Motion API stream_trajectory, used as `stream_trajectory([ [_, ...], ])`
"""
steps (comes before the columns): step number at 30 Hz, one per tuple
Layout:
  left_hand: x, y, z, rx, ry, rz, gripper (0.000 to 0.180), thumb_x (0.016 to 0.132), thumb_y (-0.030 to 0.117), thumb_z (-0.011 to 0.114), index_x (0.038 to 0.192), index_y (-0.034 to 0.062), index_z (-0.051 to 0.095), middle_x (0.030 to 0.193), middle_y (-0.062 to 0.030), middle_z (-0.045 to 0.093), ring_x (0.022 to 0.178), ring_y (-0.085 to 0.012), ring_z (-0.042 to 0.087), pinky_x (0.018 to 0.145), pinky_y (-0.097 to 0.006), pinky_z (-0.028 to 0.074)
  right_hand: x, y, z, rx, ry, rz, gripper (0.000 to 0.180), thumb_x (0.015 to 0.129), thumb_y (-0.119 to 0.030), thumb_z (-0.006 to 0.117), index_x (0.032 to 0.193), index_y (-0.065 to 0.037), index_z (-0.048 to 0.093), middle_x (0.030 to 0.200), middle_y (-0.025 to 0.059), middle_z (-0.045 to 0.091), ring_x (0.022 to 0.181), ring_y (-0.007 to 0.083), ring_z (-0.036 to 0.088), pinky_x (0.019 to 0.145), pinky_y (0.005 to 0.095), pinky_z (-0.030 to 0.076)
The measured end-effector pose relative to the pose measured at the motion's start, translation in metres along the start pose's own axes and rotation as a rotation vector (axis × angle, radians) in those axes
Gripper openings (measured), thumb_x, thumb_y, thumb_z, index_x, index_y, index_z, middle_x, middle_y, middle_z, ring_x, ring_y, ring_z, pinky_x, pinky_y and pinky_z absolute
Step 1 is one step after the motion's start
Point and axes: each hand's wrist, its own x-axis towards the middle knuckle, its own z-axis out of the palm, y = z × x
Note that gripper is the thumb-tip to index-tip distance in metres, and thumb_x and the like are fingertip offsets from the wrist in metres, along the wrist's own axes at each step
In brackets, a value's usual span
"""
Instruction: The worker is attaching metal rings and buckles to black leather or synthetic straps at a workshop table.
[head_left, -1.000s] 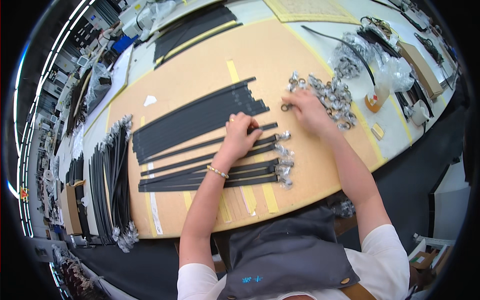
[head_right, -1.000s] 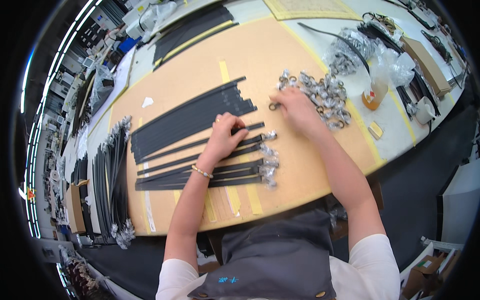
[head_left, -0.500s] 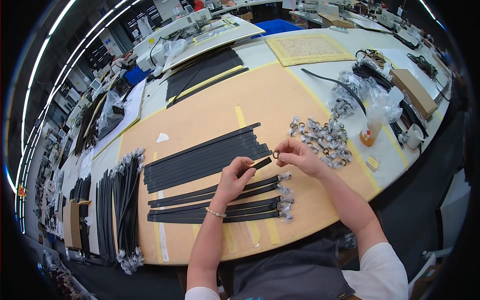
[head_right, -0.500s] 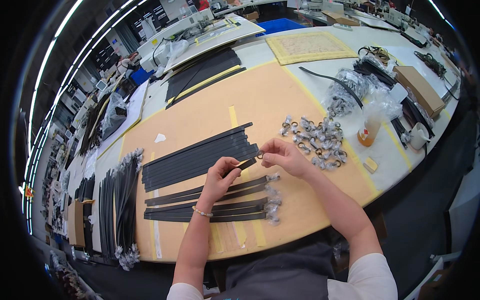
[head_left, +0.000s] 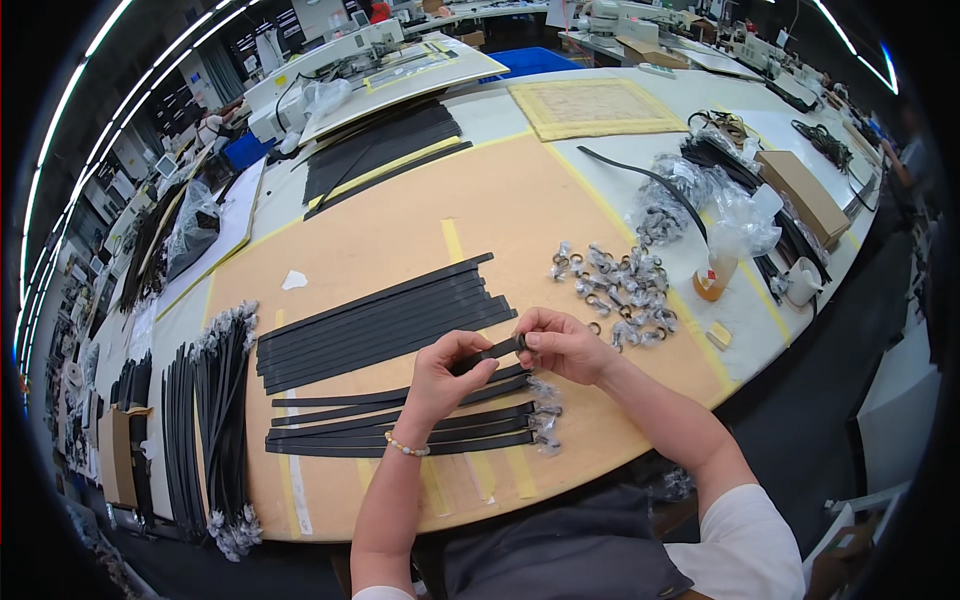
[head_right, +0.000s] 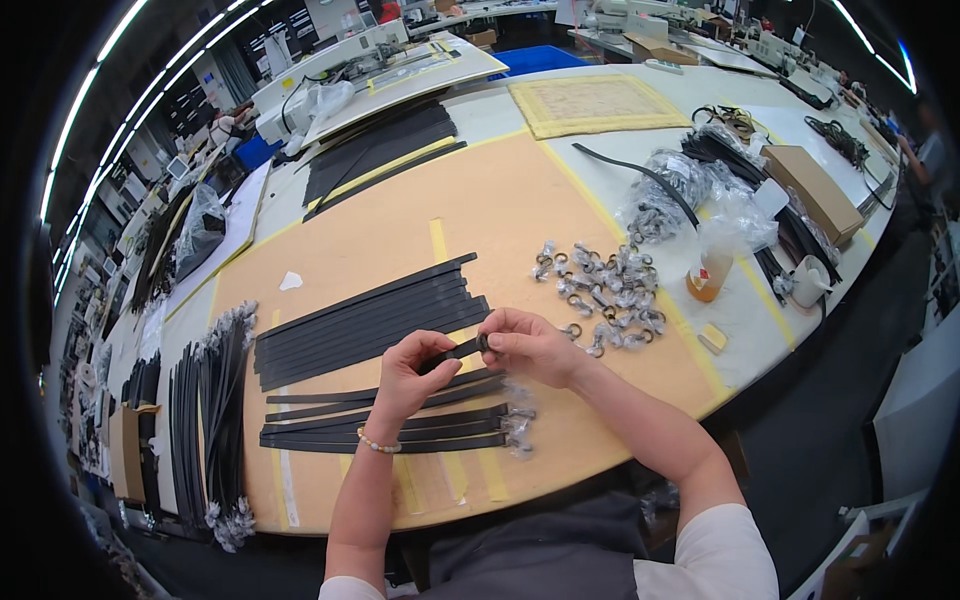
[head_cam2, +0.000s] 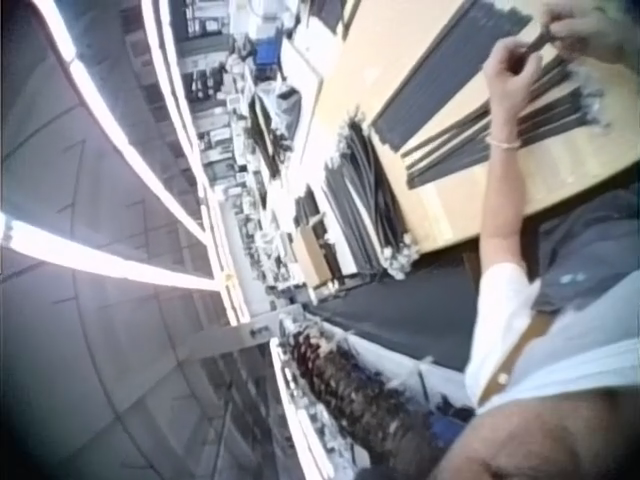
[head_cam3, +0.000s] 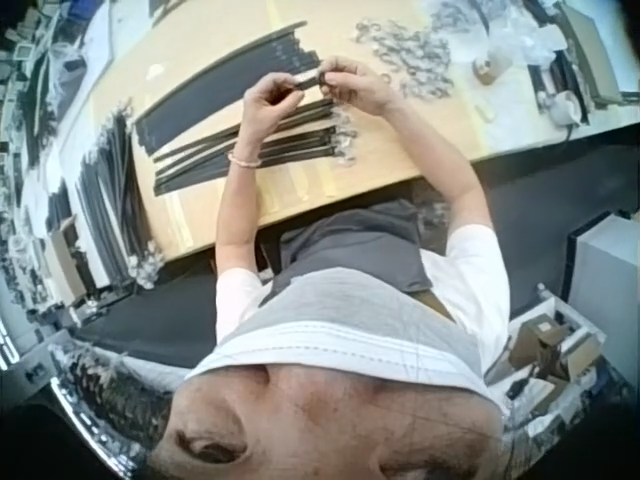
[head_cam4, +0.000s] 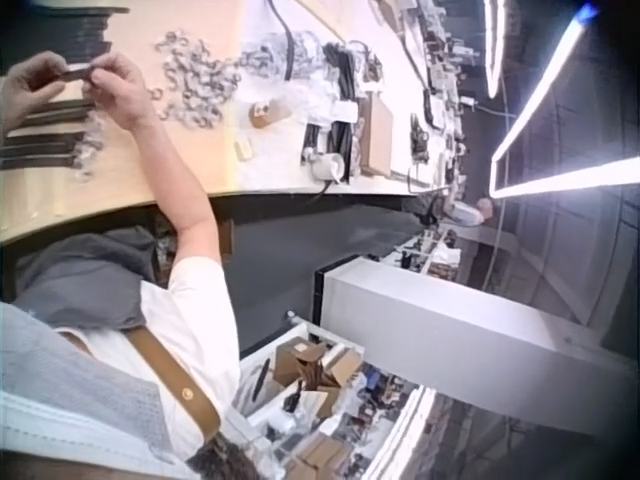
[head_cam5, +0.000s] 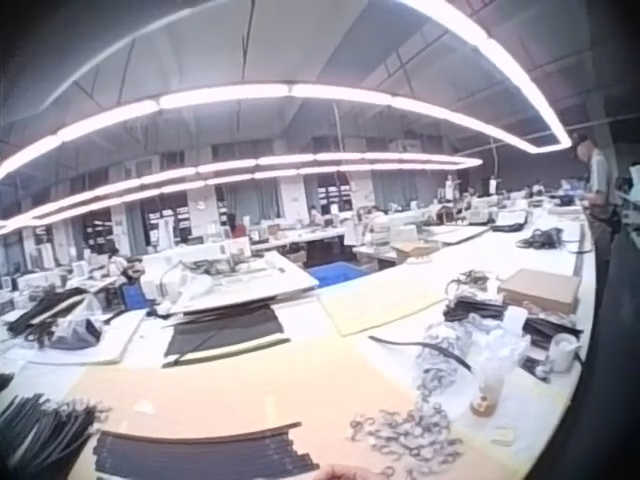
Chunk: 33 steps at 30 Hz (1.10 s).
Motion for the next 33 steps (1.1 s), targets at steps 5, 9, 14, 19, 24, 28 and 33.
stream_trajectory([
  [5, -0.003, 0.001, 0.000, 0.001, -0.028, -0.014, 0.020, 0.086, -0.004, 0.076, 0.104, 0.0010, 0.067, 0.095, -0.0004, 0.069, 0.084, -0.0052, 0.063, 0.075, -0.021, 0.053, 0.002, 0.002, -0.005, 0.058, -0.074, 0.042, 0.016, 0.100, -0.012, 0.065, 0.113, -0.004, 0.060, 0.096, 0.0066, 0.069, 0.087, 0.0136, 0.068, 0.079, 0.0270, 0.056],
  [9, -0.004, 0.001, 0.006, 0.042, -0.052, 0.042, 0.020, 0.086, -0.003, 0.076, 0.103, 0.0009, 0.067, 0.095, 0.0004, 0.068, 0.086, -0.0058, 0.063, 0.079, -0.022, 0.053, 0.002, 0.009, -0.007, -0.151, -0.083, 0.000, 0.017, 0.099, -0.011, 0.067, 0.113, -0.004, 0.059, 0.103, 0.0075, 0.069, 0.092, 0.0150, 0.070, 0.084, 0.0288, 0.058],
  [14, -0.008, 0.000, 0.008, 0.060, -0.032, 0.075, 0.019, 0.086, 0.004, 0.077, 0.102, 0.0012, 0.068, 0.087, 0.0011, 0.069, 0.080, -0.0035, 0.061, 0.071, -0.021, 0.051, -0.001, 0.013, -0.002, -0.119, -0.064, 0.003, 0.019, 0.099, -0.011, 0.068, 0.113, -0.005, 0.058, 0.111, 0.0078, 0.068, 0.103, 0.0166, 0.069, 0.093, 0.0328, 0.058],
  [19, -0.010, 0.012, 0.015, 0.127, -0.012, 0.062, 0.018, 0.085, 0.002, 0.077, 0.100, 0.0006, 0.068, 0.089, 0.0003, 0.069, 0.082, -0.0045, 0.062, 0.073, -0.022, 0.052, 0.000, 0.020, -0.008, -0.102, -0.105, 0.027, 0.017, 0.100, -0.012, 0.067, 0.113, -0.006, 0.059, 0.115, 0.0050, 0.066, 0.108, 0.0162, 0.067, 0.099, 0.0350, 0.056],
  [24, -0.009, 0.015, 0.015, 0.092, 0.059, 0.081, 0.017, 0.083, 0.002, 0.077, 0.098, 0.0003, 0.068, 0.084, -0.0008, 0.070, 0.077, -0.0028, 0.062, 0.068, -0.019, 0.052, 0.001, 0.009, -0.005, -0.016, -0.097, 0.089, 0.023, 0.100, -0.014, 0.067, 0.120, -0.003, 0.063, 0.112, 0.0057, 0.068, 0.107, 0.0167, 0.069, 0.099, 0.0356, 0.057],
  [28, -0.005, 0.007, 0.014, 0.097, 0.062, 0.163, 0.018, 0.080, -0.001, 0.076, 0.096, 0.0007, 0.069, 0.082, -0.0012, 0.070, 0.074, -0.0027, 0.062, 0.066, -0.019, 0.052, 0.004, 0.009, -0.008, 0.002, -0.110, 0.102, 0.021, 0.100, -0.014, 0.067, 0.118, -0.003, 0.065, 0.109, 0.0063, 0.070, 0.104, 0.0169, 0.069, 0.098, 0.0349, 0.058],
  [33, -0.008, 0.013, 0.018, 0.227, 0.030, 0.199, 0.017, 0.079, -0.001, 0.077, 0.095, 0.0007, 0.071, 0.084, -0.0028, 0.072, 0.075, -0.0057, 0.066, 0.065, -0.022, 0.056, 0.001, 0.010, -0.005, -0.062, -0.101, 0.108, 0.020, 0.098, -0.016, 0.071, 0.114, -0.004, 0.065, 0.107, 0.0055, 0.070, 0.100, 0.0157, 0.070, 0.093, 0.0335, 0.058],
])
